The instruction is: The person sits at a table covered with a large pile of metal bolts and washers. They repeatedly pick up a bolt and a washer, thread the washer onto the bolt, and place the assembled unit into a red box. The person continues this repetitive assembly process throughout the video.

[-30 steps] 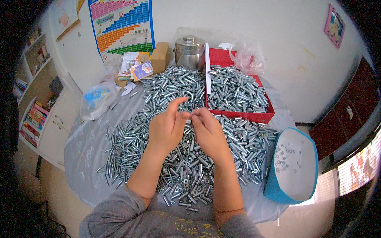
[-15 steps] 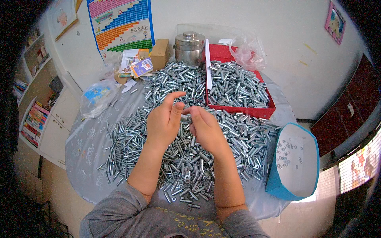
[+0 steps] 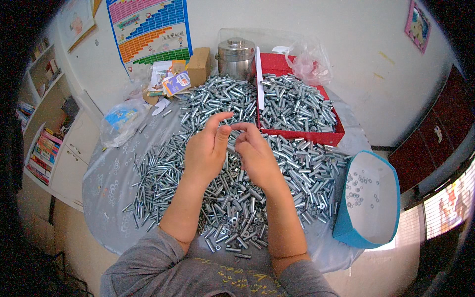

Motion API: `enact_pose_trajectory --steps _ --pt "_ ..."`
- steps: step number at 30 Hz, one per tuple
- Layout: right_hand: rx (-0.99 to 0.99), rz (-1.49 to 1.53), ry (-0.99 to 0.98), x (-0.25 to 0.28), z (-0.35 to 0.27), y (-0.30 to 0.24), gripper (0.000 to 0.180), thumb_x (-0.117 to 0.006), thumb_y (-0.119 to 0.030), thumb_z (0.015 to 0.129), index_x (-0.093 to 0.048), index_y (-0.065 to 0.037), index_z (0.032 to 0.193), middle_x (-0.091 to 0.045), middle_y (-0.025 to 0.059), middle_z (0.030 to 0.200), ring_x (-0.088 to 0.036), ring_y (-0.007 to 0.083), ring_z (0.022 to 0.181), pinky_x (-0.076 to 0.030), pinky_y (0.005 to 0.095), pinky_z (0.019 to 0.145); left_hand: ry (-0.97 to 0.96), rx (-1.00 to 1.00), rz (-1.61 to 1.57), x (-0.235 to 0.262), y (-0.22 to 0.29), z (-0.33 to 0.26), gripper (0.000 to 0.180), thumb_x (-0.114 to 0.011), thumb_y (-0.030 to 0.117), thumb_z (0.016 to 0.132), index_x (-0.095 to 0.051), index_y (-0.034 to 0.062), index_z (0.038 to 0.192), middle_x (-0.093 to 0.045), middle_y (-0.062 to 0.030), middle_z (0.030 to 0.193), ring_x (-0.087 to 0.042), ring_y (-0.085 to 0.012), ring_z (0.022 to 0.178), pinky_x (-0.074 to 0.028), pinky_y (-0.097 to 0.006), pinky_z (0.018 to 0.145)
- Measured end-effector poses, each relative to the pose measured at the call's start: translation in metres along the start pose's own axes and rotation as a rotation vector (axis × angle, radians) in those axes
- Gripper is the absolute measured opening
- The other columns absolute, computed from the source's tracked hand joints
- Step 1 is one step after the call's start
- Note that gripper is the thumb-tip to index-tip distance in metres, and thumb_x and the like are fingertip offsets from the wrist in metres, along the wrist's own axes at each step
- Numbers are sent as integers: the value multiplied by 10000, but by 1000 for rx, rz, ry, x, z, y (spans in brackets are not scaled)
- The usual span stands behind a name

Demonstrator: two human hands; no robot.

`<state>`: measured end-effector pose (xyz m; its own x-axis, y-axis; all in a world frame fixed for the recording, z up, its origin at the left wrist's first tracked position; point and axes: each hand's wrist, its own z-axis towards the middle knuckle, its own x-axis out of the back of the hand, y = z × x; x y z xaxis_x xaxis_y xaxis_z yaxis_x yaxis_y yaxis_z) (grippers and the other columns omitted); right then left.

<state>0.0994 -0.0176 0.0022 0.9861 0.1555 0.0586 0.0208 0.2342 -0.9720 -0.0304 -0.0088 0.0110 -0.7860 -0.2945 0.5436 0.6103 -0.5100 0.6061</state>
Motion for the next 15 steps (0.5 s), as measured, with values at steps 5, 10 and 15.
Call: enact_pose_trajectory --steps 5,10,15 --pt "-82 40 -72 2 -2 -2 309 -401 -265 897 -475 -30 1084 -448 -26 675 -401 48 498 -322 192 398 70 -35 -6 -3 -4 0 433 -358 435 908 -485 72 1107 -579 -109 578 -584 -308 558 -422 -392 492" --pt "-156 120 42 -5 0 -7 261 -413 -224 886 -474 -48 1069 -436 -35 689 -401 38 521 -336 194 375 33 10 -56 -1 0 -1 429 -338 446 916 -511 105 1109 -573 -114 606 -581 -292 577 -405 -366 501" --pt "-126 124 -30 -4 -1 -4 274 -412 -243 891 -474 -47 1072 -435 -22 685 -410 45 522 -365 191 383 24 28 -51 1 -2 -1 436 -348 458 909 -526 101 1086 -583 -116 618 -589 -295 592 -416 -365 514"
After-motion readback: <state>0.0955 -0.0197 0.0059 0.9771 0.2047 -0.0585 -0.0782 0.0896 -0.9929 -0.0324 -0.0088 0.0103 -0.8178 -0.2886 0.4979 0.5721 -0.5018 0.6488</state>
